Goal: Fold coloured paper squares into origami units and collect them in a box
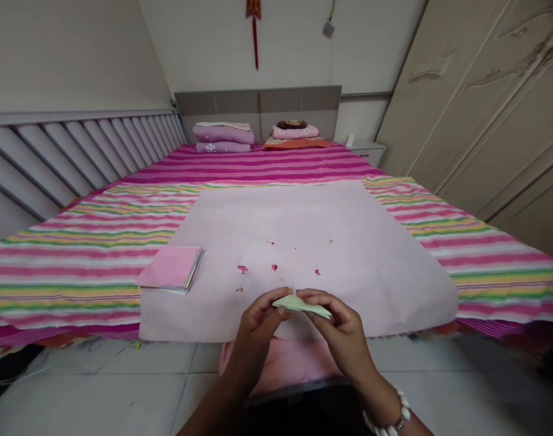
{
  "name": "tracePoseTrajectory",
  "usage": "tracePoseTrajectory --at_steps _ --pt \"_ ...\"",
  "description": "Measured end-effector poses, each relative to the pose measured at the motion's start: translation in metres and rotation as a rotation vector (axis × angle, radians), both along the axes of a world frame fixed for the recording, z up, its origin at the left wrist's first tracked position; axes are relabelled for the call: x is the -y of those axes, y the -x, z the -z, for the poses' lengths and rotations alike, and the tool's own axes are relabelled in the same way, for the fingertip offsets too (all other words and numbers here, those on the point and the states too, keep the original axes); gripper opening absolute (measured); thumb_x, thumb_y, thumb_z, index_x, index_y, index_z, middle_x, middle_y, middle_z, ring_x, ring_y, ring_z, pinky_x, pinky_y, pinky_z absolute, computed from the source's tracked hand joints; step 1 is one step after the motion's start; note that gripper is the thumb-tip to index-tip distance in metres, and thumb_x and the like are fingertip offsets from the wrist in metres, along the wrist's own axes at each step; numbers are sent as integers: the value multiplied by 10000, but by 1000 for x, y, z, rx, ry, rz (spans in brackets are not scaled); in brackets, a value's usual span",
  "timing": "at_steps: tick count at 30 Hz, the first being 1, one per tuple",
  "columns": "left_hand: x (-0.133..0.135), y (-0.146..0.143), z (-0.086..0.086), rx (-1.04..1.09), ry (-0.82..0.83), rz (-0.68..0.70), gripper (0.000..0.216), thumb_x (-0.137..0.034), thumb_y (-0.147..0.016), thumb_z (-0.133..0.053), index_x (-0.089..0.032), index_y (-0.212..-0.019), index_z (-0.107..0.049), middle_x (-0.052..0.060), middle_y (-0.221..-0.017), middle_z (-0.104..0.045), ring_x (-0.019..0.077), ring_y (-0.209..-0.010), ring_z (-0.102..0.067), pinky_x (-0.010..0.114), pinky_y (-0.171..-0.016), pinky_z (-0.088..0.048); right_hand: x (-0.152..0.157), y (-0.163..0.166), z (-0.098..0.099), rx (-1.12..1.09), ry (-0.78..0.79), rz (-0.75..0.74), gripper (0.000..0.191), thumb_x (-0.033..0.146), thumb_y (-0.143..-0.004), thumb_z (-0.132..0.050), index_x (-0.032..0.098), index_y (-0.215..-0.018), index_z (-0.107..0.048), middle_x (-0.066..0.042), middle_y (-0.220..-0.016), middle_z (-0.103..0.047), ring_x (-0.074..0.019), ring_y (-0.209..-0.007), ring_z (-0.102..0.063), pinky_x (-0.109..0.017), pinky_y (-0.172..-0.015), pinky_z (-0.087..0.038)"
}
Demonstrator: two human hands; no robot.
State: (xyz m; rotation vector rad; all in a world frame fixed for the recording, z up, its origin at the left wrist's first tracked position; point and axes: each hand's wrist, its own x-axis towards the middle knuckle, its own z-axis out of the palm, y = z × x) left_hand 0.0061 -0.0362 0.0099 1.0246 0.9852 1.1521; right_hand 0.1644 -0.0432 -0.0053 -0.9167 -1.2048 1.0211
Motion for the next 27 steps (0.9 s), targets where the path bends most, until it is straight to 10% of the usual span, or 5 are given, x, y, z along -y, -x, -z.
tracePoseTrajectory --at_steps 17,27 --pt "-3 -2 3 3 59 -36 283 -203 -703 -639 -195 -982 -690 45 -973 -727 198 -941 -642 322 -859 -477 1 5 3 23 -54 -46 180 128 -770 -622 242 -881 -705 -67 -1030 -697 -221 -1008 -631 -373 -896 -505" --pt "0 -2 1 -713 -342 -123 160 -201 -757 -582 -207 -880 -684 37 -862 -703 208 -848 -622 328 -785 -441 5 4 1 121 -35 -121 338 209 -807 -622 261 -1141 -634 -83 -1178 -638 -248 -1078 -572 -395 -918 -456"
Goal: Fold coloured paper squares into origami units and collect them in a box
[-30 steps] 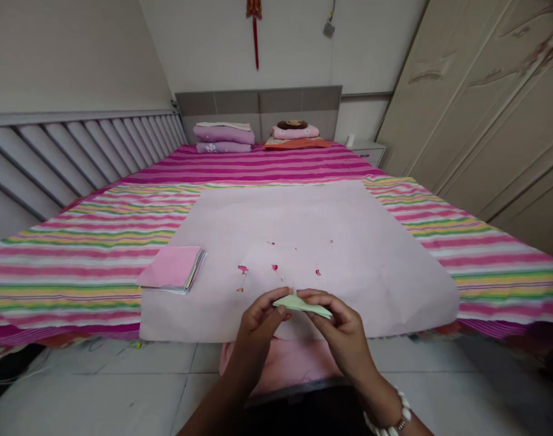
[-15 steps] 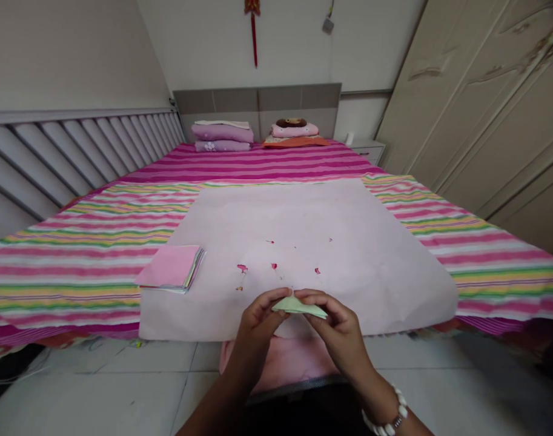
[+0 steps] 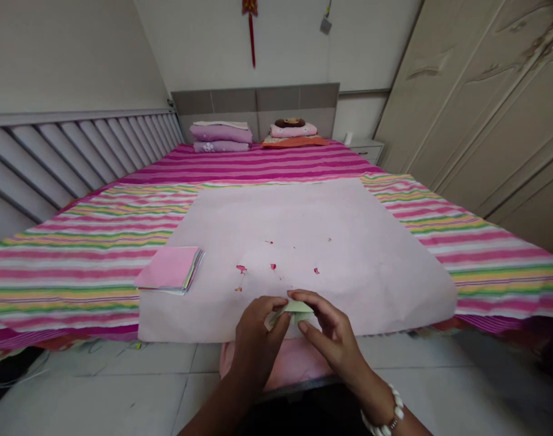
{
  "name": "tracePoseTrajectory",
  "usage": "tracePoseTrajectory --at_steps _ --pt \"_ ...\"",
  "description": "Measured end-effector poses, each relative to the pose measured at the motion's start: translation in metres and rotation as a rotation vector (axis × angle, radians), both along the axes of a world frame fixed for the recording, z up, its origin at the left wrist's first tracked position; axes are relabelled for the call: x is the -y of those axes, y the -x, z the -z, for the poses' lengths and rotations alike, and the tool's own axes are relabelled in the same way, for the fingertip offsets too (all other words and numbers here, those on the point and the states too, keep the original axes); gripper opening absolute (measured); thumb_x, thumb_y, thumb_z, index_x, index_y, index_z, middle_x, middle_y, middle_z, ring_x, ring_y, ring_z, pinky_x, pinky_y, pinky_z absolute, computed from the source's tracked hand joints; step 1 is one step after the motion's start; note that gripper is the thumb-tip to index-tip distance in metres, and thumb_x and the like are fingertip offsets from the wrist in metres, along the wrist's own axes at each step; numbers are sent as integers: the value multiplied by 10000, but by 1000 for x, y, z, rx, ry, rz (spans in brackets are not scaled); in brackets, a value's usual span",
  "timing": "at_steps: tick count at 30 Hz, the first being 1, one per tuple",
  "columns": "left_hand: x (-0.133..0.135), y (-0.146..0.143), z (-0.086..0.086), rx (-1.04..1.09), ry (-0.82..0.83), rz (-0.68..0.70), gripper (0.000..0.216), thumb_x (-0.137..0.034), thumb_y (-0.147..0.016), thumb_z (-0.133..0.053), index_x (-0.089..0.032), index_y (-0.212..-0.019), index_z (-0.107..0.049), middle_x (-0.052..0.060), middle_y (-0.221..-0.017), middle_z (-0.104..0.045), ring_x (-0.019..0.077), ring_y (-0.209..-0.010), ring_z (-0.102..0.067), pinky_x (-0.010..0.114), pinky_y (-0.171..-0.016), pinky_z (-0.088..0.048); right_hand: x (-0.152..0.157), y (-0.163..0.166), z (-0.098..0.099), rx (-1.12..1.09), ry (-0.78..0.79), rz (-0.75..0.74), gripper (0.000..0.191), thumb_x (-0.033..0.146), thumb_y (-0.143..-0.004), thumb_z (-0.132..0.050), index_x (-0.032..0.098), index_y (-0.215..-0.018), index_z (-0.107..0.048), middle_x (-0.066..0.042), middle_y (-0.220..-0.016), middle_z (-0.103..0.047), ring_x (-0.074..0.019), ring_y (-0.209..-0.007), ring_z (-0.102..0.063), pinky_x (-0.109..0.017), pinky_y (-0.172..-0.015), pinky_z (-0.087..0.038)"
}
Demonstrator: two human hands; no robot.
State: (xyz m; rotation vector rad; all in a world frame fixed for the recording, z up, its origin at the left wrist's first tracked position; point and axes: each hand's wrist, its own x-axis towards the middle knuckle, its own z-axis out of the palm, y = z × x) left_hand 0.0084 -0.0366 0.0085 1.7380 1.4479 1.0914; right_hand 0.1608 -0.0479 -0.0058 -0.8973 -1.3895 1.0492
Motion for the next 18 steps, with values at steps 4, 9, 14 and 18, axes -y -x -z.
tracePoseTrajectory --at_steps 4,9,14,18 --pt "2 -3 0 -211 -29 12 146 -279 -815 -549 -216 -755 -667 3 -678 -655 166 -645 -582 268 -620 -391 0 4 3 77 25 68 392 271 -782 -673 255 -1169 -618 -73 -1094 -644 -200 -850 -567 -344 -780 -484" --pt "2 -6 3 -398 -79 -19 234 -308 -835 -520 -204 -640 -597 -5 -589 -580 146 -557 -518 253 -549 -328 -2 10 9 85 -5 175 338 223 -829 -599 261 -1165 -620 -67 -1139 -615 -184 -868 -577 -326 -778 -493" --pt "1 -5 3 -389 -16 7 215 -306 -850 -493 -210 -673 -570 -16 -603 -573 143 -563 -530 251 -551 -348 -5 9 13 92 -38 218 314 161 -814 -569 259 -1095 -671 -74 -1161 -630 -227 -1068 -580 -371 -889 -487" --pt "-2 -4 8 -263 -65 -64 292 -235 -762 -604 -214 -1046 -542 18 -873 -626 165 -691 -598 272 -604 -443 -7 9 12 86 -30 212 319 117 -796 -527 259 -1013 -713 -67 -1080 -671 -225 -1040 -609 -393 -900 -489"
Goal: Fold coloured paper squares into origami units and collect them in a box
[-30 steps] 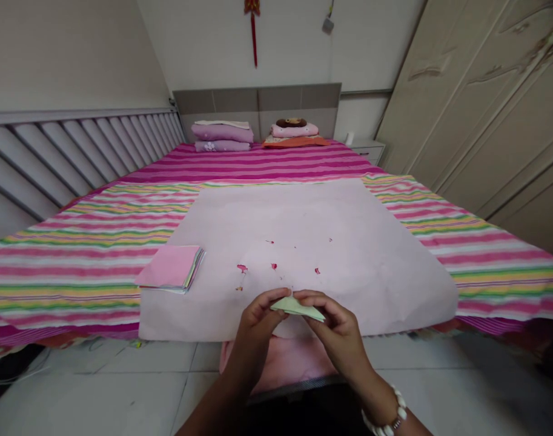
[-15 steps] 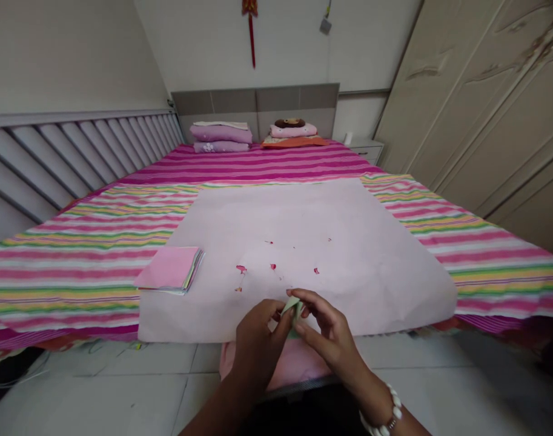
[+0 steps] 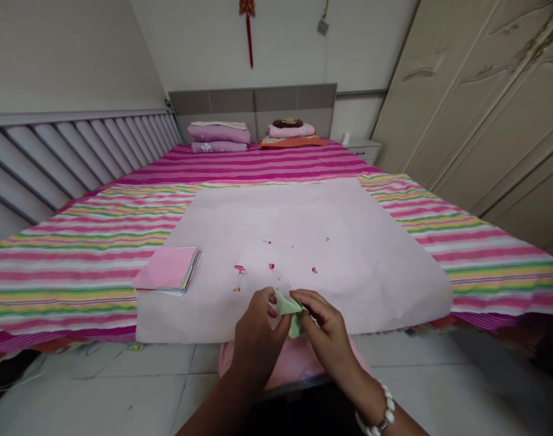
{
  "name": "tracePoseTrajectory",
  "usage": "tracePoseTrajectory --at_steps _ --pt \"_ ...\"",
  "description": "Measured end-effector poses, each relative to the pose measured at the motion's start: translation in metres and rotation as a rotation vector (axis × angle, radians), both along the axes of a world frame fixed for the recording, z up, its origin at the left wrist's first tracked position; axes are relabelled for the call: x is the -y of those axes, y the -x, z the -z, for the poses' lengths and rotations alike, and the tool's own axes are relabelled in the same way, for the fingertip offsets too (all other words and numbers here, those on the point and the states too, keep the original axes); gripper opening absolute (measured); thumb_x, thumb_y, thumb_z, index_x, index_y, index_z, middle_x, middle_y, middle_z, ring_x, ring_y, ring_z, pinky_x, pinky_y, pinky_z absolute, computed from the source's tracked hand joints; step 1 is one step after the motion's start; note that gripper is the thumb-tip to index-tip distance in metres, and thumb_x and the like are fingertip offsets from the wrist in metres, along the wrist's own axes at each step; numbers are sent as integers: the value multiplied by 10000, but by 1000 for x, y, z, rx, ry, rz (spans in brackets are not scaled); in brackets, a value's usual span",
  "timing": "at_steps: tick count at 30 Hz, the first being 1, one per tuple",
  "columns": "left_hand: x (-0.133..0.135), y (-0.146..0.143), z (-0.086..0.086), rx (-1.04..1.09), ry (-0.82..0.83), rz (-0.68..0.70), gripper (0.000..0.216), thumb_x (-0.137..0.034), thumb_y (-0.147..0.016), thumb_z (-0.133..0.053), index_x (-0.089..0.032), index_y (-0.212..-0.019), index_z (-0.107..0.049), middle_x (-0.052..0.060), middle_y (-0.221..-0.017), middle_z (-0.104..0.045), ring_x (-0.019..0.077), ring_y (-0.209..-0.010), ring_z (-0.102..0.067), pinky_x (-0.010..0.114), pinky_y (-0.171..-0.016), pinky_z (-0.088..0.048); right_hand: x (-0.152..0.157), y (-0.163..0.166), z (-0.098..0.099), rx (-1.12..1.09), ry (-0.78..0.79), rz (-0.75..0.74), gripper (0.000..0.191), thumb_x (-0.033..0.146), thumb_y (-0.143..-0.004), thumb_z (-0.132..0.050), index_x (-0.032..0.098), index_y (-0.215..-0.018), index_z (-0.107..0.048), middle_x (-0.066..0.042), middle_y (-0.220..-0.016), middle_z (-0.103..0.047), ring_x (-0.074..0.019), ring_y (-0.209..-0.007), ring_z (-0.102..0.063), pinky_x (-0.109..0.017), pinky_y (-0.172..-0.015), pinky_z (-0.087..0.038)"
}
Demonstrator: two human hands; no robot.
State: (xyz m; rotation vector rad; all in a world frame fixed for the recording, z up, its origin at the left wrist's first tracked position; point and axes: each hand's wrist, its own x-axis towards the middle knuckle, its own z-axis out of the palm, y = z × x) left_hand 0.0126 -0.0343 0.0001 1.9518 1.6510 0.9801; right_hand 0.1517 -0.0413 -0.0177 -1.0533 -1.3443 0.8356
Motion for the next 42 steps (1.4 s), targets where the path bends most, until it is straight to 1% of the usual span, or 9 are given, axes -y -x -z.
tracePoseTrajectory --at_steps 3,5,8,14,18,22,26,35,42 --pt "-1 0 5 55 -312 -17 648 -219 -731 -668 -197 -1297 -354 141 -1219 -507 242 -1024 -573 354 -772 -495 -1 0 -2 -1 19 1 290 127 -787 -541 249 -975 -725 -68 -1021 -685 -224 -975 -632 -379 -843 -509" --pt "-1 0 7 -6 -515 -24 601 -213 -738 -683 -212 -1267 -399 159 -1286 -442 287 -1171 -481 405 -871 -468 -1 1 -3 -25 47 2 246 152 -791 -554 238 -941 -730 -69 -982 -689 -221 -924 -643 -358 -790 -521" --pt "0 1 8 -96 -619 -10 332 -178 -758 -673 -227 -1063 -551 108 -1132 -533 255 -1065 -533 382 -861 -471 -2 2 -3 -52 70 -14 209 173 -801 -567 229 -924 -726 -68 -949 -690 -210 -874 -648 -335 -749 -523" --pt "-4 1 9 46 -360 138 160 -98 -815 -552 -188 -936 -604 9 -773 -619 133 -674 -589 242 -630 -505 -3 3 -3 78 -15 -2 202 207 -840 -563 215 -999 -687 -82 -1004 -675 -214 -920 -641 -356 -771 -531" --pt "-8 0 4 176 -199 67 127 -145 -813 -566 -176 -919 -629 -6 -725 -608 104 -569 -555 202 -534 -487 3 2 -8 368 -253 285 356 225 -777 -669 203 -1126 -608 -121 -1123 -605 -264 -1058 -556 -443 -870 -487" --pt "-10 -3 -1 205 -178 29 110 -168 -813 -566 -160 -892 -642 3 -721 -598 105 -576 -553 199 -532 -483 12 3 -7 485 -355 451 247 249 -772 -695 171 -979 -585 -28 -761 -550 -175 -697 -561 -311 -622 -500" --pt "-9 -5 -4 226 -191 60 95 -160 -815 -558 -154 -845 -648 10 -718 -594 106 -598 -559 192 -534 -483 15 6 0 467 -179 352 273 278 -819 -640 168 -1043 -530 76 -569 -420 -104 -459 -449 -231 -462 -420" --pt "-6 -1 1 225 -134 173 223 -114 -817 -536 -164 -989 -668 56 -906 -676 135 -737 -629 218 -580 -514 11 11 -2 337 -150 247 341 164 -859 -500 163 -1200 -491 -13 -803 -595 -107 -570 -565 -227 -533 -488" --pt "-11 2 -1 151 -112 316 228 -165 -875 -483 -190 -1013 -662 71 -1004 -702 183 -940 -641 332 -843 -516 5 7 -8 291 -62 147 330 157 -859 -484 158 -1184 -544 29 -660 -555 -105 -521 -509 -223 -512 -436"
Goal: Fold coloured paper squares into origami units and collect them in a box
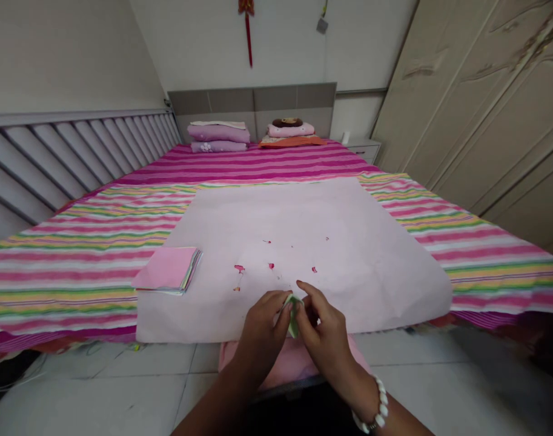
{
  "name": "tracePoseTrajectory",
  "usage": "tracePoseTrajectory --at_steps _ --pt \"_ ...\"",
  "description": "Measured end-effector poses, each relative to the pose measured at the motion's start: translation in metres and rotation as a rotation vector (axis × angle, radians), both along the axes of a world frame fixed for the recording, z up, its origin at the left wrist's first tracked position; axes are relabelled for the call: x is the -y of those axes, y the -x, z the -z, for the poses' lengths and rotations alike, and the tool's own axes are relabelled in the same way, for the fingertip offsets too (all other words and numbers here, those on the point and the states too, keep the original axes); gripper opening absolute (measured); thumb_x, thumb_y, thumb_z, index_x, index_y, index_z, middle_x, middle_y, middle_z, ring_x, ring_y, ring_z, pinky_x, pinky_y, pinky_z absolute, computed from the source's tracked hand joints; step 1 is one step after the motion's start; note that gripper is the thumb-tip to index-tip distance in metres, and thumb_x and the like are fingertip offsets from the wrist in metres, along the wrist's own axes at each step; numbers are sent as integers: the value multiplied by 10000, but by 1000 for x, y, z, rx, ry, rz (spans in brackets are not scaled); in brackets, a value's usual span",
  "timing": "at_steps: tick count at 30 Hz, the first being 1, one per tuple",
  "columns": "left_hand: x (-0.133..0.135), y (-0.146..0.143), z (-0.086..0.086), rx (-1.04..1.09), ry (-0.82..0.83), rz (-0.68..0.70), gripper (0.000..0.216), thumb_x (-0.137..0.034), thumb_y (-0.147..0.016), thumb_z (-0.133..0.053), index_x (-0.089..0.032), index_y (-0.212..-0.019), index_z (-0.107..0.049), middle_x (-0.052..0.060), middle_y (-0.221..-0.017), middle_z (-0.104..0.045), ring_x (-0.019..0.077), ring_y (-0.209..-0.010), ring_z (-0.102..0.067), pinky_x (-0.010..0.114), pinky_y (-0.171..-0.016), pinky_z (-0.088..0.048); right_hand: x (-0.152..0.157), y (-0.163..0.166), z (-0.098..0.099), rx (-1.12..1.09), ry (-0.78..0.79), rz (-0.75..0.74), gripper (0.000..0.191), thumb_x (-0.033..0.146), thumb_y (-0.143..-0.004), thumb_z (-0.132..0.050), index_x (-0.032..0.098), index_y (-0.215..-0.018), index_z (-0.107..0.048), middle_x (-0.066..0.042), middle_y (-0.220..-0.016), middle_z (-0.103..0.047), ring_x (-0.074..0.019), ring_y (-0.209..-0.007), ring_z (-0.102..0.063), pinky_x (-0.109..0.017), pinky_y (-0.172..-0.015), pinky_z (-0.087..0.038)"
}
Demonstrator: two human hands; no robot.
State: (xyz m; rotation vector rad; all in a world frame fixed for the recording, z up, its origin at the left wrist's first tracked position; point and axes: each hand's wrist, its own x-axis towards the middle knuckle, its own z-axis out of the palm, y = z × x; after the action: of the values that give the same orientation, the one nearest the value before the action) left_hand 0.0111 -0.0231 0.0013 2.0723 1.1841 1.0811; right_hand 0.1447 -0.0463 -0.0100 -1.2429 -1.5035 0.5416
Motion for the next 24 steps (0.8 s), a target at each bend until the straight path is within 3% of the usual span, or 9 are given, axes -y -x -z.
tracePoseTrajectory --at_steps 6,12,14,16,19,22,24 --pt "-2 4 -2 156 186 2 378 -224 -857 -541 -195 -1225 -459 72 -1060 -707 179 -968 -669 343 -882 -518 -8 -6 -9 -198 190 -107 171 187 -800 -518 159 -889 -661 30 -610 -522 -107 -523 -456 -220 -489 -370" --pt "1 6 -3 176 281 25 120 -305 -919 -451 -222 -1005 -456 98 -1122 -678 193 -984 -673 340 -834 -534 -15 -8 -15 -280 292 -142 157 230 -759 -536 146 -818 -656 52 -564 -433 -98 -498 -391 -217 -470 -318" --pt "1 8 -3 155 209 45 129 -281 -924 -442 -221 -1038 -448 130 -1268 -592 202 -1062 -637 356 -861 -524 -17 -9 -17 -284 295 -143 182 241 -748 -548 144 -867 -646 64 -560 -405 -96 -493 -377 -216 -472 -319" --pt "-1 9 -4 99 34 30 176 -243 -903 -480 -220 -1077 -469 139 -1355 -503 225 -1182 -550 406 -944 -475 -18 -10 -19 -276 296 -140 216 248 -743 -556 143 -916 -632 72 -556 -396 -94 -489 -373 -215 -473 -321" --pt "-4 10 -5 15 -202 -39 210 -195 -857 -548 -217 -1065 -538 119 -1221 -558 237 -1175 -517 439 -978 -434 -18 -10 -21 -260 287 -143 227 241 -742 -555 141 -935 -620 79 -549 -388 -92 -485 -367 -216 -473 -318" --pt "-5 11 -5 35 -208 -64 210 -183 -860 -544 -214 -1067 -557 82 -1037 -624 201 -1000 -595 381 -885 -490 -19 -10 -21 -261 277 -147 250 228 -743 -555 147 -973 -611 81 -554 -386 -94 -488 -373 -218 -479 -326" --pt "-6 12 -4 26 -209 -54 224 -188 -867 -536 -213 -1088 -560 84 -1062 -643 206 -1012 -598 385 -888 -486 -19 -9 -21 -261 273 -155 264 218 -742 -557 153 -993 -606 81 -559 -391 -96 -492 -379 -219 -484 -334"
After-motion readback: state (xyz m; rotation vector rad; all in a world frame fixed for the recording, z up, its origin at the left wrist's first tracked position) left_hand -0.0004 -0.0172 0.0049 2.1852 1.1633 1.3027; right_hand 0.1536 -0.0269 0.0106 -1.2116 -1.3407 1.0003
